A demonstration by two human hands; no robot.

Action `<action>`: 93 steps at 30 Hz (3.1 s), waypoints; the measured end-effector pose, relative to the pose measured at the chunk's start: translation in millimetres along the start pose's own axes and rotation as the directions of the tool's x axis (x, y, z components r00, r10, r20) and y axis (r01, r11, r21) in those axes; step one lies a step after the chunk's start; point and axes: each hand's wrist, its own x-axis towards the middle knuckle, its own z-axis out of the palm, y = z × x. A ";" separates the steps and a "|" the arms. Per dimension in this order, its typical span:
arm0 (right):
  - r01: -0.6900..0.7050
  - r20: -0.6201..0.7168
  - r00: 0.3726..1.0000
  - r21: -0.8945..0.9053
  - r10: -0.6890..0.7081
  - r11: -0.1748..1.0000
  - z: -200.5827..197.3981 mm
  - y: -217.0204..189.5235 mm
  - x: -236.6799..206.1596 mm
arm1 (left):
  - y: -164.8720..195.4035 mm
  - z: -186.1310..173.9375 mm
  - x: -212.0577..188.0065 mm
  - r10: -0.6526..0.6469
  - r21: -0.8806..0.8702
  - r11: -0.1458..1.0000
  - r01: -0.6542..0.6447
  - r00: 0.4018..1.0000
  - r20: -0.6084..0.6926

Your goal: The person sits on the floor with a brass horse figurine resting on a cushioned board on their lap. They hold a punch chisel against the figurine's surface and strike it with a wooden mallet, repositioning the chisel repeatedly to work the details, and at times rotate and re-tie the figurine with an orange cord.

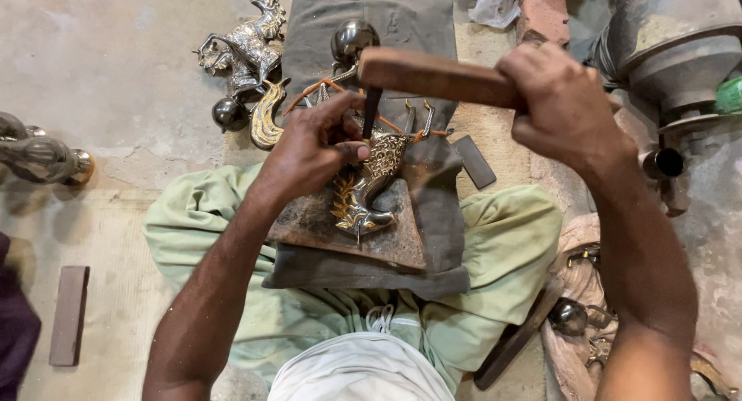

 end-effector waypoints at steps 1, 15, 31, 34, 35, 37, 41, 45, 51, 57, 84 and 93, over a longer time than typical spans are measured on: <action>-0.060 0.015 0.998 0.100 0.059 0.993 0.2 1.7 -1.7 | -0.6 0.4 -0.6 -0.008 0.004 1.000 0.008 1.000 0.000; 0.037 -0.101 0.995 0.109 -0.026 0.993 0.4 0.2 -9.8 | 2.9 0.2 1.2 0.091 0.007 0.996 -0.092 0.995 0.029; -0.101 0.011 0.995 0.367 0.104 0.925 3.1 4.1 -22.9 | 9.2 4.3 2.4 0.033 0.006 0.999 -0.033 0.997 0.075; -0.111 0.045 0.994 0.376 0.102 0.920 -2.3 0.5 -21.6 | 12.0 3.9 -0.6 0.012 0.056 0.998 -0.016 0.997 0.071; -0.056 0.009 0.998 0.323 0.057 0.945 -2.7 -1.0 -21.0 | 12.5 3.7 -1.1 0.017 0.076 0.997 -0.022 0.997 0.069; -0.161 0.109 0.985 0.297 0.134 0.941 -3.1 -3.3 -22.0 | 13.8 3.1 -0.4 0.090 0.023 0.996 -0.092 0.994 0.068; -0.153 0.092 0.987 0.279 0.132 0.948 0.5 -5.1 -30.0 | 18.2 3.9 2.8 0.145 0.018 0.989 -0.147 0.985 0.096; -0.322 0.181 0.947 0.516 0.266 0.794 5.8 -2.2 -38.4 | 24.7 5.8 3.1 0.040 0.024 0.999 -0.043 0.993 0.112; -0.427 0.275 0.903 0.476 0.331 0.769 10.3 2.8 -46.9 | 33.6 8.6 2.5 0.050 0.071 0.996 -0.060 0.990 0.131; -0.283 0.119 0.957 0.576 0.264 0.767 12.0 3.0 -62.0 | 38.1 10.6 7.0 0.065 0.156 0.983 -0.094 0.982 0.180; -0.299 0.052 0.931 0.678 0.361 0.671 18.1 -28.2 -115.8 | 44.7 15.0 13.6 0.288 0.178 0.913 -0.366 0.890 0.354; -0.404 0.220 0.912 0.619 0.345 0.674 25.5 -23.0 -138.5 | 53.4 18.5 9.8 0.323 0.187 0.891 -0.414 0.866 0.381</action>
